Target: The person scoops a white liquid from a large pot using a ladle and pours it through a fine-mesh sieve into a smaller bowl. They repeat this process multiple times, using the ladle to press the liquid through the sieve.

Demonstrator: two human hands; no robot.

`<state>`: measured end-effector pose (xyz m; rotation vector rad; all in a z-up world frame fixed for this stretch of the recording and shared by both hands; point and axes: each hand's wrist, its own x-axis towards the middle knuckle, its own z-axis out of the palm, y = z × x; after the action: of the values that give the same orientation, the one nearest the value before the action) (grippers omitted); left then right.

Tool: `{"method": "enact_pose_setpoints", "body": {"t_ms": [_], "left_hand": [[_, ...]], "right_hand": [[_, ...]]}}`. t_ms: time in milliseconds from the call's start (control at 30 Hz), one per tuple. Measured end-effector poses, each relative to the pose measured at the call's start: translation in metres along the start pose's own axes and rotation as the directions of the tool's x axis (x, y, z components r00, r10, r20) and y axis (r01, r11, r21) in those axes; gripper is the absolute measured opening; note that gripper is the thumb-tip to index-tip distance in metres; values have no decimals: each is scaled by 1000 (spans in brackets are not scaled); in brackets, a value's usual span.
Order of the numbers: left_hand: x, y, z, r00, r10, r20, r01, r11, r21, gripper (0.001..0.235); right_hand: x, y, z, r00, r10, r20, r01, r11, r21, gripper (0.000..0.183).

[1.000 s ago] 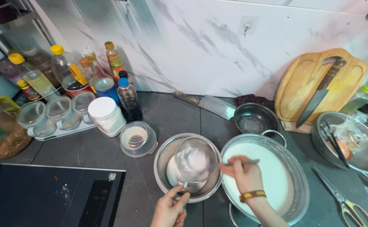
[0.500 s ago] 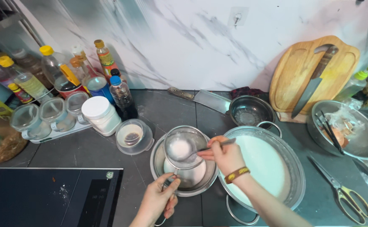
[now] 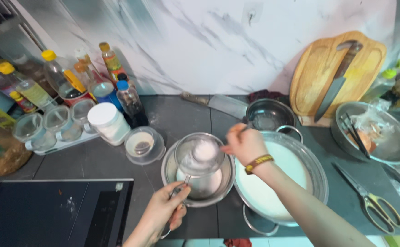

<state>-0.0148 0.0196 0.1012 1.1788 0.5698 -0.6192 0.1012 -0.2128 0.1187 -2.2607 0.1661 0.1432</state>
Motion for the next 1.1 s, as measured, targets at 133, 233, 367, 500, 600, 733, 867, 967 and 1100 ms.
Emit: {"method": "enact_pose_setpoints", "body": {"t_ms": [133,233,367,500,600,733,867,967,1100], "left_hand": [[13,-13,-12,994,104,-25,-104,994,-16,37],[18,-19,-23,991,134,14,-132,986,-104,24],[4,-10,-9,999,52,12,-52,997,-58,35],[20,-23,-27,996,90,25,-89,995,-50,24],[7,-14,-8,998,58,20,-57,998,-15,32],[13,-17,-15,998,65,0,-65,998,-16,29],[13,-21,-14,997,60,45,-59,998,-15,22],[4,-12,-6,1000,1,11,-1,1000,30,29],[32,-46,-26,990,129,52,-130,991,17,19]], "right_hand": [[-16,-15,5,991,-36,127,-24,898,439,23],[-15,-19,-7,989,110,100,-136,944,302,40],[-13,-4,8,990,-59,127,38,986,160,25],[-35,-28,-21,992,82,93,-87,994,60,41],[-4,14,10,983,-183,31,183,983,-26,26],[-28,-6,0,986,-12,166,-56,915,400,28],[-14,11,7,997,-62,49,64,996,-55,34],[-16,19,13,996,-44,83,24,973,230,37],[-35,-6,-13,988,143,54,-149,982,118,37]]}}
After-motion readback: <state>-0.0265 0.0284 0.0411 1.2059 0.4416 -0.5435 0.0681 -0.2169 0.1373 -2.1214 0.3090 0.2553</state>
